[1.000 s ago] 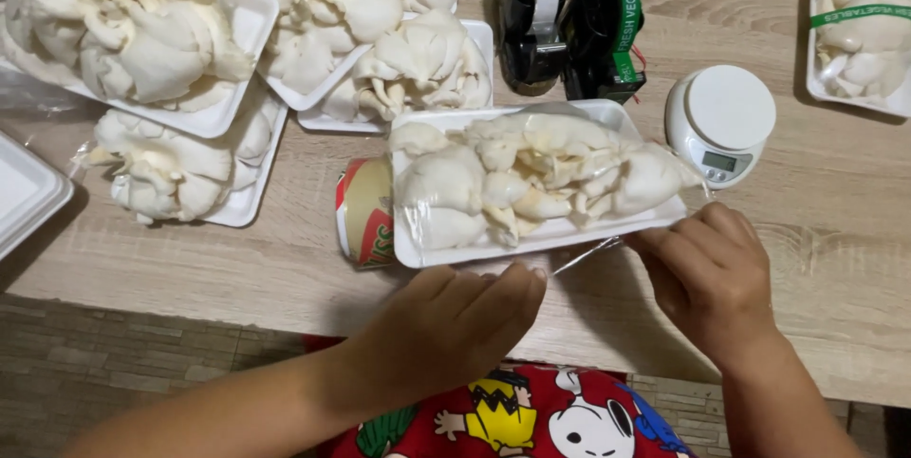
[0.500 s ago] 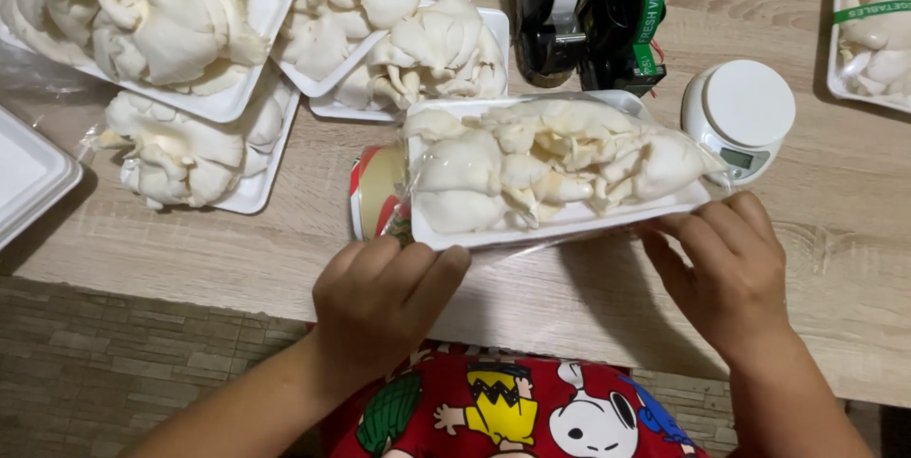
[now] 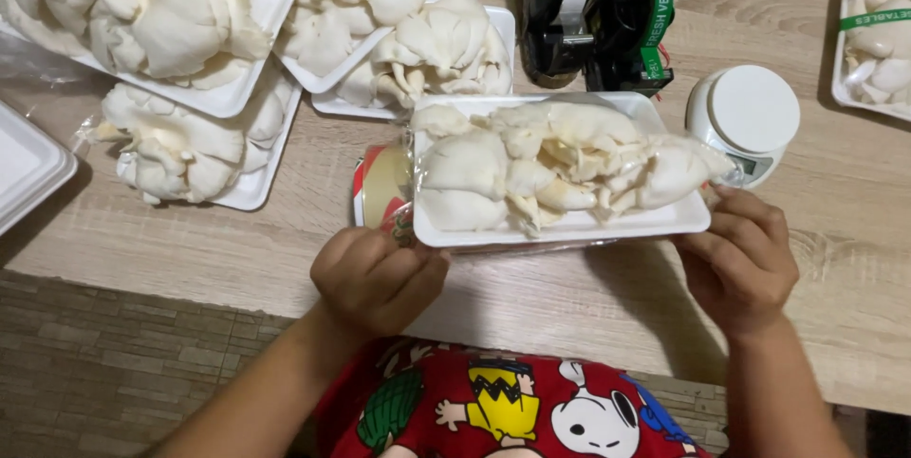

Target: Manually packaging oyster mushrooms into styrofoam trays and sealing them with plastic wrap.

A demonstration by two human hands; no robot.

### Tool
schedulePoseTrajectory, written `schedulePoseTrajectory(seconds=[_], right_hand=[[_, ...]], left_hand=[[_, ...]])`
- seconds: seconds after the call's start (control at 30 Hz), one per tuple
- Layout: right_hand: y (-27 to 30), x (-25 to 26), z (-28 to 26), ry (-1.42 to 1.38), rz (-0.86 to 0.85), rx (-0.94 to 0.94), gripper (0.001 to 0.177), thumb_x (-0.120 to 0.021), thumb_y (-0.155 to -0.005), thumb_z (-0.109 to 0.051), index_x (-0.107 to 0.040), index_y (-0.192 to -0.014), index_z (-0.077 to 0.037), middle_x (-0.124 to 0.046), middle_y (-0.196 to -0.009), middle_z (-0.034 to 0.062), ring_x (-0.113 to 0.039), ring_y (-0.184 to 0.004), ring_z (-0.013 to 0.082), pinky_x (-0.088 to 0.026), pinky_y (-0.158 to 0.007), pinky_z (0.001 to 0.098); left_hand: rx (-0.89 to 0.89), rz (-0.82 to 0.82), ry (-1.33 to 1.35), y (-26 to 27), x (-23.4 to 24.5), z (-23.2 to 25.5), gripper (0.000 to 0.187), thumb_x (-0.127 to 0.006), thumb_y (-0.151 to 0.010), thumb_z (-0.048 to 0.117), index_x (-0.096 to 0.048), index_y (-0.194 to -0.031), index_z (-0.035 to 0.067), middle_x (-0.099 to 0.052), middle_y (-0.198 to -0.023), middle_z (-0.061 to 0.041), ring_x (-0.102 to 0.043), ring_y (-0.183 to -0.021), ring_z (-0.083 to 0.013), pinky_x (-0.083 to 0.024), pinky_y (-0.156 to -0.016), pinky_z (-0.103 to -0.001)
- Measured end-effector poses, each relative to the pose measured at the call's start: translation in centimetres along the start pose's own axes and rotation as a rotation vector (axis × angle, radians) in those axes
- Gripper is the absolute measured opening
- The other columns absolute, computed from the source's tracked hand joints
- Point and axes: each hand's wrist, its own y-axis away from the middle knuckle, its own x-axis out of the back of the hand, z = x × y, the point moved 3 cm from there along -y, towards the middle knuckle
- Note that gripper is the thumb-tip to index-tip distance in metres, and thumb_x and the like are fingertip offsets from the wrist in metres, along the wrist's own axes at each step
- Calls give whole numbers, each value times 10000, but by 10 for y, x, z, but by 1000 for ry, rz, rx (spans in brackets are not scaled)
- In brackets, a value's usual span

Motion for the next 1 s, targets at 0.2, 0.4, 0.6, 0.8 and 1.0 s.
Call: schedulePoseTrajectory(seconds=[0.2, 0.4, 0.6, 0.8, 1.0], right_hand=[[-13, -19, -26, 164, 120, -308, 173, -652, -1058, -67, -737, -994, 69, -714, -988, 186, -479, -1176, 435, -403, -1031, 485], [13, -27, -8, -508, 459, -1019, 348, -628, -1101, -364, -691, -984, -42, -682, -957, 62, -591, -856, 142, -456, -741, 262], [-19, -14, 8, -657, 339, -1272, 197, -710, -990, -84, -527, -1018, -150, -538, -706, -36, -533, -588, 39, -357, -549, 164], [-37, -12, 0, -795, 271, -1504, 119, -598, -948, -29, -538, -1029, -93, -549, -766, 92, -573, -460, 192, -272, -302, 241], [-12, -14, 0, -822, 338, -1522, 99, -637, -946, -67, -610, -1034, -103, -610, -1129, 61, -653, -912, 196, -664, -573, 282]], left_hand=[[131, 6, -106, 41, -28, -5, 130, -764, -961, 160, -750, -1062, 240, -482, -630, 111, -489, -600, -134, -355, -740, -374], [166, 9, -58, 33, -32, -4, 59, -754, -948, 141, -730, -936, 192, -478, -634, 70, -473, -616, -164, -353, -733, -365], [246, 52, -49, 37, -35, 0, 118, -671, -972, 191, -721, -899, 270, -467, -622, 97, -454, -618, -136, -334, -773, -364], [414, 71, -17, 17, -34, 1, 283, -667, -818, 69, -477, -652, 198, -516, -594, 64, -475, -633, -159, -282, -813, -349], [617, -37, 144, -5, -21, 6, 614, -272, -1036, 541, -521, -640, 143, -583, -593, 13, -626, -788, -248, -259, -881, -407]])
